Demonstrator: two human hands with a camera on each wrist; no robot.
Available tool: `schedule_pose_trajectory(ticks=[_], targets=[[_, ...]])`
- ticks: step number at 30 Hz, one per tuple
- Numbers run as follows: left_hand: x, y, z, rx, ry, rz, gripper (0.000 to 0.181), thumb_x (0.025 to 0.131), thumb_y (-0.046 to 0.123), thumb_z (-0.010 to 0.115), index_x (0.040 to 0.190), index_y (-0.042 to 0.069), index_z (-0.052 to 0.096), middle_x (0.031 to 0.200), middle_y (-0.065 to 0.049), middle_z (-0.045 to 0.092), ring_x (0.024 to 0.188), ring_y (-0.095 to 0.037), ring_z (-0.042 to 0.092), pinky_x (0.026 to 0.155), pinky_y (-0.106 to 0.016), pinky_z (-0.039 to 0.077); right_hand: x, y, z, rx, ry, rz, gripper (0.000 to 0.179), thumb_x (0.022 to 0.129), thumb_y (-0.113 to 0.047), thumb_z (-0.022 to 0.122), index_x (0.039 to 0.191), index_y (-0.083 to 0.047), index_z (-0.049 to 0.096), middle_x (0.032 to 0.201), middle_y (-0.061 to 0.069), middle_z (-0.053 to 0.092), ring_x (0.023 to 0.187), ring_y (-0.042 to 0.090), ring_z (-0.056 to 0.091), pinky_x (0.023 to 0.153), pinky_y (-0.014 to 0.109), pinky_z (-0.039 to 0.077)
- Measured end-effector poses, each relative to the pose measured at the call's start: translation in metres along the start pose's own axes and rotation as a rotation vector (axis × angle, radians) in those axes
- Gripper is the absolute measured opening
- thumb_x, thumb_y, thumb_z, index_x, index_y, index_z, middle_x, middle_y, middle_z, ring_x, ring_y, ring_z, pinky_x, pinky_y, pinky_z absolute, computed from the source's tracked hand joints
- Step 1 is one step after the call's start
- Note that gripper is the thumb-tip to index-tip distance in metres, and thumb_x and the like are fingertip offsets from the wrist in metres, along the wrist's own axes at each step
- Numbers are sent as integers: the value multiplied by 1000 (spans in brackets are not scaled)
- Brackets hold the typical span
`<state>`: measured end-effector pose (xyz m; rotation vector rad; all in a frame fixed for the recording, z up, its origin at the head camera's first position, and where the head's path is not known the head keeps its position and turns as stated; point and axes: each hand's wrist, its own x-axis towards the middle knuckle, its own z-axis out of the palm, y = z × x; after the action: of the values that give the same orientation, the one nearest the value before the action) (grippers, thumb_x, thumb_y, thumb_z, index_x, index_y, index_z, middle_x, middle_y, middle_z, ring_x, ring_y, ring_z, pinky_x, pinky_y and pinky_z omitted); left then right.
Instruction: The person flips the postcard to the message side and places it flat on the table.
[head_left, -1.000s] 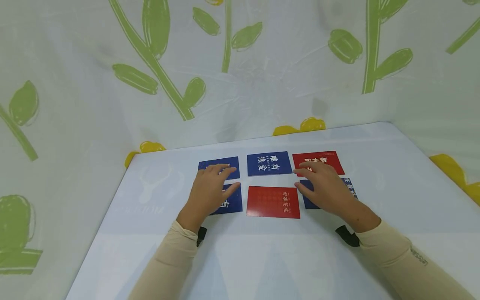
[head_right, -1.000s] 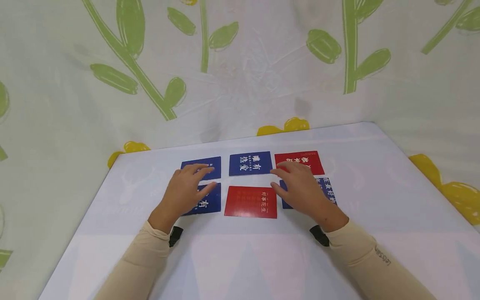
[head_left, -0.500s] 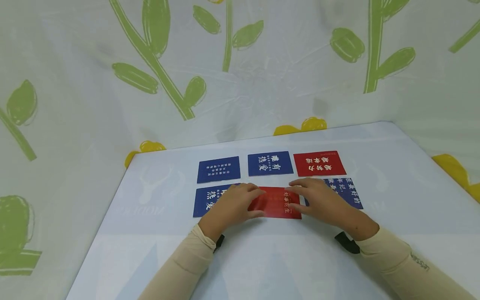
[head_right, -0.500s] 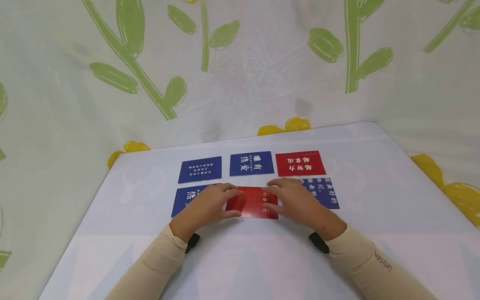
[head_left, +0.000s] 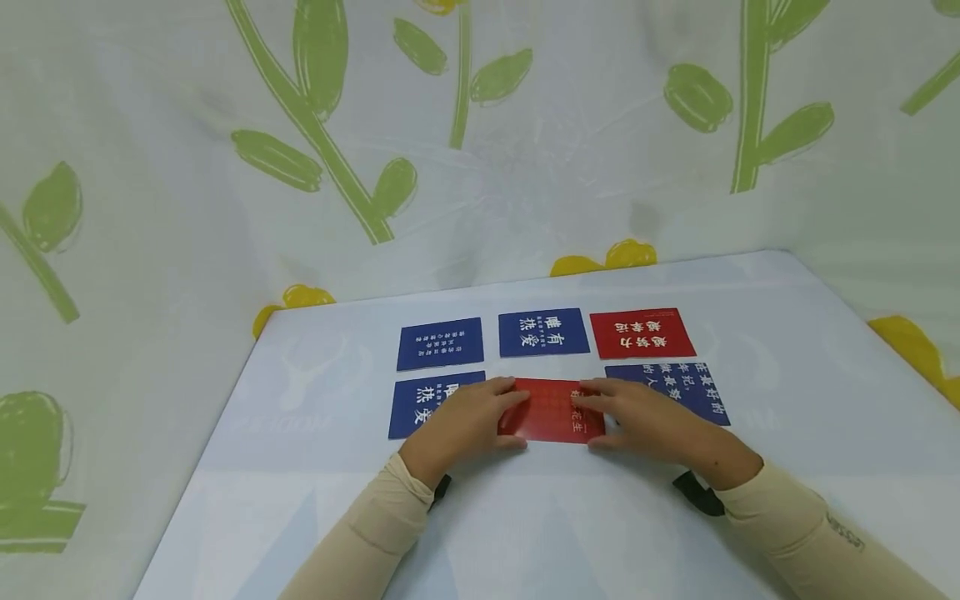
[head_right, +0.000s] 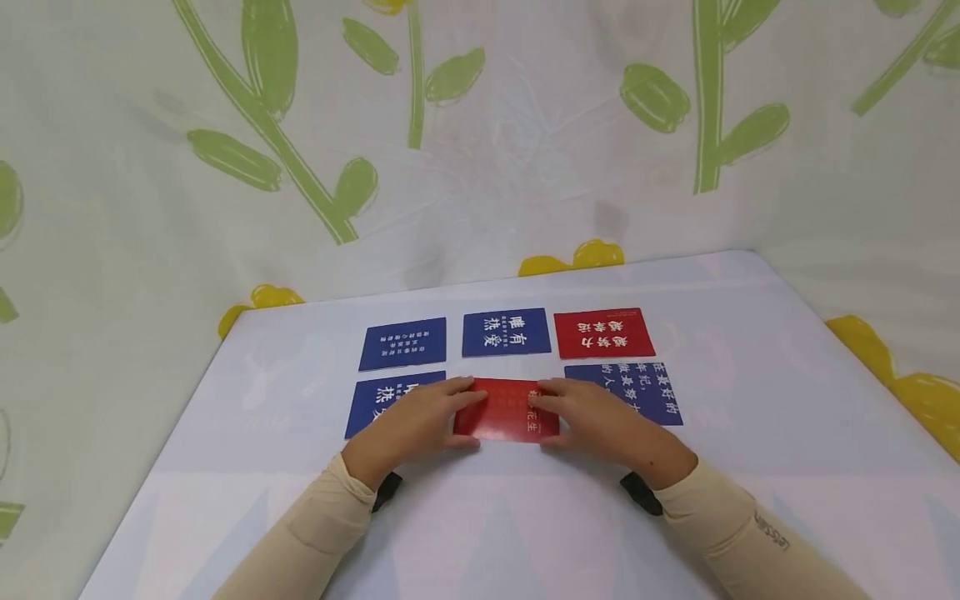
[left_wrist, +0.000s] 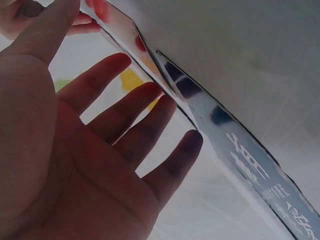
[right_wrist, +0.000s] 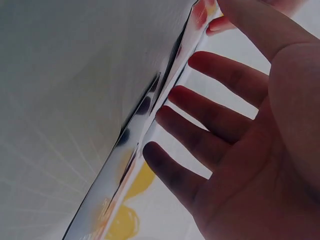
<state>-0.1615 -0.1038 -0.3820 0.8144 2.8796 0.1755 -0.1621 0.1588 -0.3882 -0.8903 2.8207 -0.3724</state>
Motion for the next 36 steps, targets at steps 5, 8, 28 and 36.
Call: schedule_pose_trajectory(ticks=[5, 8, 28, 36], targets=[[-1, -1, 3, -19, -25, -23, 73, 82, 51, 78, 146, 26, 53, 152, -3, 51, 137, -25, 51, 110, -45, 47, 0, 0, 2, -19, -16, 2, 65, 79, -39, 84, 136, -17, 64, 144, 12, 57, 130, 38, 54, 95, 49, 57], [-1, 0, 5, -28, -28, -23, 72, 82, 50, 78, 146, 26, 54, 152, -3, 50, 139, -25, 49, 112, -46, 45, -1, 0, 4, -31, -9, -1, 64, 78, -39, 85, 135, -17, 65, 142, 12, 58, 129, 38, 55, 93, 48, 57], [2, -2, 8, 1, 0, -17, 68, 82, 45, 80, 143, 25, 57, 148, -6, 54, 136, -27, 52, 104, -42, 52, 0, 2, 8, -49, 32, -23, 61, 78, -34, 85, 133, -15, 66, 140, 12, 59, 128, 36, 57, 92, 46, 58], [2, -2, 9, -2, 8, -19, 67, 82, 45, 81, 142, 25, 58, 147, -6, 56, 135, -27, 53, 101, -42, 54, 0, 1, 6, -72, 28, -30, 59, 79, -35, 85, 132, -16, 67, 140, 12, 60, 128, 36, 57, 93, 47, 58]])
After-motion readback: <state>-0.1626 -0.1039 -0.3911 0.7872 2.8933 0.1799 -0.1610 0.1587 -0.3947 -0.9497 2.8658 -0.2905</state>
